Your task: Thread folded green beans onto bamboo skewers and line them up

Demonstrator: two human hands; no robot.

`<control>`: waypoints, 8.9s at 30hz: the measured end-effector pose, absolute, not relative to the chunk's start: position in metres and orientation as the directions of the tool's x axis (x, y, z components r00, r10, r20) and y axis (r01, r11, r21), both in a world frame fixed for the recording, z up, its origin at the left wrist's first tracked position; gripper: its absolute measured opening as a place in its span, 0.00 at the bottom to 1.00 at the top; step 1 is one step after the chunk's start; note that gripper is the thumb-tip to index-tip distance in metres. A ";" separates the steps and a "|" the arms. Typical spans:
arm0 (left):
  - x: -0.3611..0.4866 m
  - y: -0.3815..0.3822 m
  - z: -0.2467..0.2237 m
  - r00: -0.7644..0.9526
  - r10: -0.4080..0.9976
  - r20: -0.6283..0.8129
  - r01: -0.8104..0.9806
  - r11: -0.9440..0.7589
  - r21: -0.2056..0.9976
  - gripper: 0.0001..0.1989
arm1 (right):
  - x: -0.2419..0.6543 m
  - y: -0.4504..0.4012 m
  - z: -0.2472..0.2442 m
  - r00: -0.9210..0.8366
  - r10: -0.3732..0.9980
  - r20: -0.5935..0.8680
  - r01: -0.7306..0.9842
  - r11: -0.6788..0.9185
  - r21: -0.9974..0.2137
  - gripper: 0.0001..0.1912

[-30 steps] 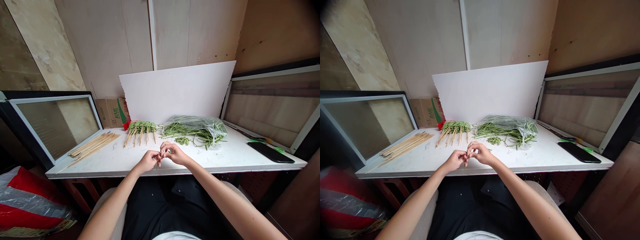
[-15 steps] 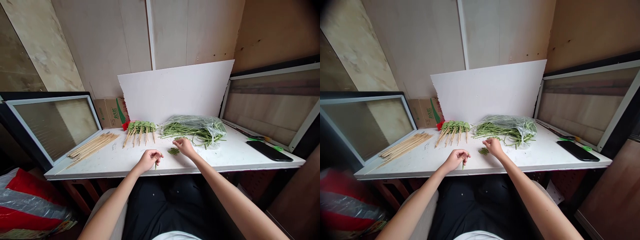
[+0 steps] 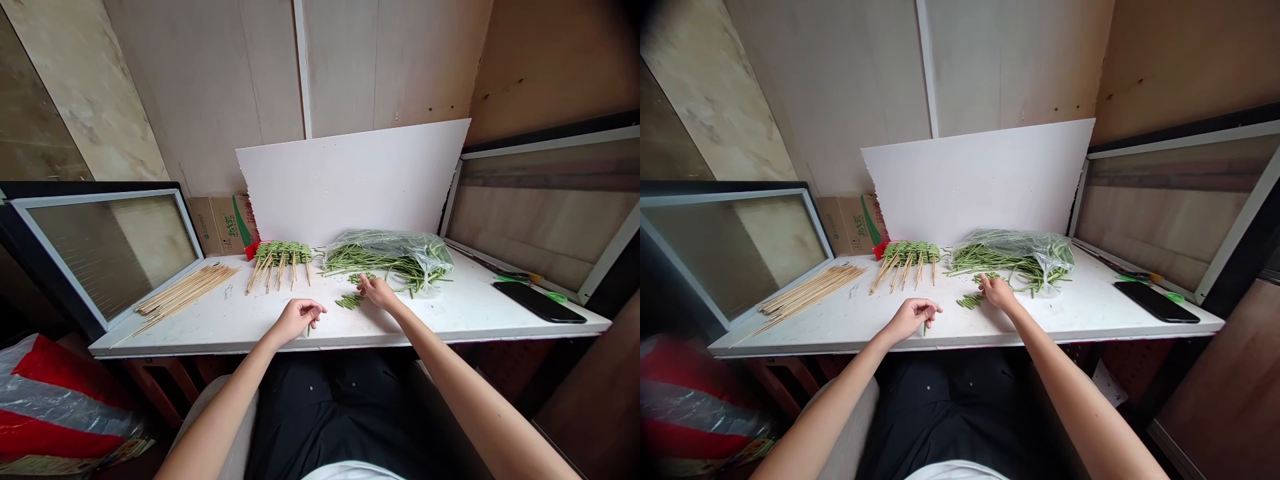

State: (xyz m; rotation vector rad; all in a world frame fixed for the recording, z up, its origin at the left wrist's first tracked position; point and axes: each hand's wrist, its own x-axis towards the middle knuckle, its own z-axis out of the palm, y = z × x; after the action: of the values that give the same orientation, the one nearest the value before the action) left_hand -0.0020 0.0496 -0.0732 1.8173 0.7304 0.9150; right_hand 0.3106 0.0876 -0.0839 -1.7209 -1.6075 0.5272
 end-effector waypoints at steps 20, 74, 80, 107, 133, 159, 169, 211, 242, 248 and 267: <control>-0.001 0.047 -0.063 0.416 0.858 0.301 -0.036 -0.315 0.948 0.28 | 0.222 0.024 -0.026 -0.425 0.744 0.516 0.375 0.663 -0.648 0.16; 0.001 0.047 -0.067 0.397 0.881 0.257 -0.113 -0.232 0.966 0.24 | 0.322 0.081 -0.081 0.124 0.959 0.255 0.892 0.005 -0.453 0.12; 0.001 0.050 -0.066 0.308 0.904 0.296 -0.051 -0.295 0.954 0.25 | 0.299 0.067 -0.055 -0.082 0.922 0.379 0.797 0.289 -0.531 0.17; 0.003 0.042 -0.059 0.326 0.876 0.355 0.035 -0.386 0.922 0.21 | 0.221 0.017 -0.018 -0.427 0.657 0.622 0.473 0.748 -0.466 0.16; 0.014 0.027 -0.054 0.445 0.855 0.266 -0.211 -0.189 0.959 0.21 | 0.218 0.020 -0.025 -0.368 0.807 0.462 -0.134 0.446 -0.885 0.17; 0.010 0.056 -0.102 0.492 0.856 0.157 0.057 -0.212 0.976 0.27 | 0.352 0.086 -0.078 0.152 0.899 0.411 0.835 0.106 -0.539 0.12; 0.011 0.055 -0.104 0.492 0.855 0.166 0.054 -0.220 0.974 0.26 | 0.342 0.084 -0.076 0.014 0.974 0.226 0.863 0.102 -0.495 0.07; 0.013 0.059 -0.106 0.408 0.901 0.146 -0.069 -0.129 0.989 0.45 | 0.220 0.034 -0.055 -0.520 0.708 0.478 0.457 0.703 -0.545 0.15; -0.360 0.088 -0.112 -0.671 0.646 0.364 0.690 0.364 0.626 0.21 | 0.253 0.066 -0.072 -0.262 0.767 0.586 0.711 0.564 -0.420 0.27; -0.347 0.096 -0.121 -0.634 0.670 0.386 0.735 0.367 0.570 0.18 | 0.252 0.066 -0.072 -0.265 0.766 0.585 0.721 0.560 -0.407 0.27; -0.345 0.089 -0.120 -0.674 0.598 0.433 0.714 0.380 0.587 0.13 | 0.252 0.064 -0.073 -0.290 0.770 0.569 0.721 0.566 -0.399 0.24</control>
State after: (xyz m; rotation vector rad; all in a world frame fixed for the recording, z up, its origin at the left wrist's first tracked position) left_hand -0.3449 0.0894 -0.1198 1.3088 2.7301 1.2893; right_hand 0.2517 0.0638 -0.0728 -1.1898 -2.0552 0.0836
